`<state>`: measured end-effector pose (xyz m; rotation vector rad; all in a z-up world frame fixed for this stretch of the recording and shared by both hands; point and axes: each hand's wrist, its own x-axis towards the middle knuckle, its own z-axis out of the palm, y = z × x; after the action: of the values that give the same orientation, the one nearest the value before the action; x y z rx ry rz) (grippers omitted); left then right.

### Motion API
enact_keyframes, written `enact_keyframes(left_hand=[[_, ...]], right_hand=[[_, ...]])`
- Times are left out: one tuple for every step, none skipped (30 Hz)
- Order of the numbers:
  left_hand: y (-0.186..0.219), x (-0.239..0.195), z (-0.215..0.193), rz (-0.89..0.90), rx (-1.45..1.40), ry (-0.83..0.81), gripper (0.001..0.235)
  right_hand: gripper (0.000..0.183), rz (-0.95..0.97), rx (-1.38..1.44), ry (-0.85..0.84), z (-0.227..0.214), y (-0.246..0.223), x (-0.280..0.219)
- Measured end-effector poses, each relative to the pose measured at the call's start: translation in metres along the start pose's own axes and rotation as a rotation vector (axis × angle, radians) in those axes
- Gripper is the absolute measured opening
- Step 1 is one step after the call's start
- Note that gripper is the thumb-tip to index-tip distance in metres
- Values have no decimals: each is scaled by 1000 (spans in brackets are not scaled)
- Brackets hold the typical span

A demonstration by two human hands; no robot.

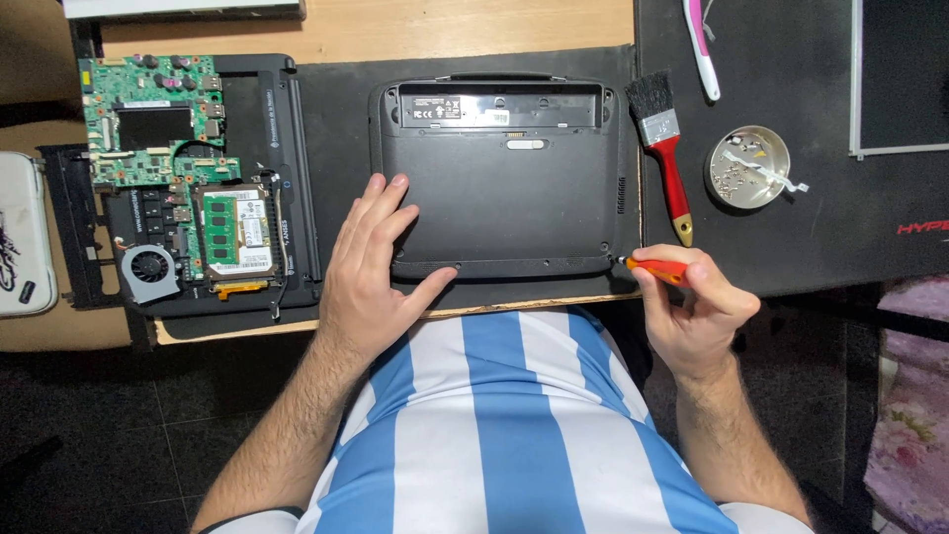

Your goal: The person is repairing a laptop by removing the motherboard and reassembling the device. They use a screwdriver to remove screws from the bottom case, detach the motherboard, and then reattach the bottom cover and battery.

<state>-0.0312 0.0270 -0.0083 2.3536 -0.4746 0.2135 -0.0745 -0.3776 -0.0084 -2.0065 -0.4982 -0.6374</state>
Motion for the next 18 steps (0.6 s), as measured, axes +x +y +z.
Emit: enact_keyframes(left_hand=[[1, 1, -1, 0, -3, -2, 79], [2, 1, -2, 3, -12, 2, 79], [3, 2, -3, 6, -20, 6, 78], [3, 3, -3, 6, -21, 7, 78], [4, 3, -4, 6, -19, 6, 77], [5, 3, -4, 6, -16, 5, 76], [4, 3, -3, 4, -16, 6, 76], [4, 3, -2, 9, -9, 8, 76], [4, 3, -2, 14, -3, 10, 76], [4, 3, -1, 16, -3, 9, 76], [3, 4, -1, 16, -4, 12, 76], [4, 3, -1, 14, -5, 15, 75], [3, 3, -1, 14, -5, 15, 75], [3, 3, 0, 14, -7, 19, 75], [3, 3, 0, 14, -8, 22, 74], [5, 4, -3, 15, -8, 23, 74], [7, 5, -5, 70, 2, 44, 72], [9, 6, -8, 126, 13, 65, 70]], right_hand=[[63, 2, -3, -1, 0, 1, 1], [65, 2, 14, 2, 0, 1, 2], [66, 1, 30, 4, 1, 2, 3], [66, 1, 29, 2, 0, 1, 3], [66, -7, 24, -11, -1, 1, 3], [67, -15, 20, -24, -1, 0, 3], [67, -15, 20, -26, -2, -3, 6], [64, 21, 32, -31, -3, -6, 9], [61, 57, 45, -36, -4, -10, 11], [61, 57, 43, -34, -8, -4, 4], [44, 84, 66, 38, -13, 2, -4], [34, 111, 90, 108, -18, 8, -11], [34, 111, 89, 109, -19, 4, -8], [27, 150, 133, 145, -20, 0, -5], [25, 189, 177, 181, -20, -4, -2], [25, 188, 177, 181, -20, -10, 1], [18, 272, 182, 137, -20, -16, 4], [14, 354, 186, 92, -19, -23, 7]])
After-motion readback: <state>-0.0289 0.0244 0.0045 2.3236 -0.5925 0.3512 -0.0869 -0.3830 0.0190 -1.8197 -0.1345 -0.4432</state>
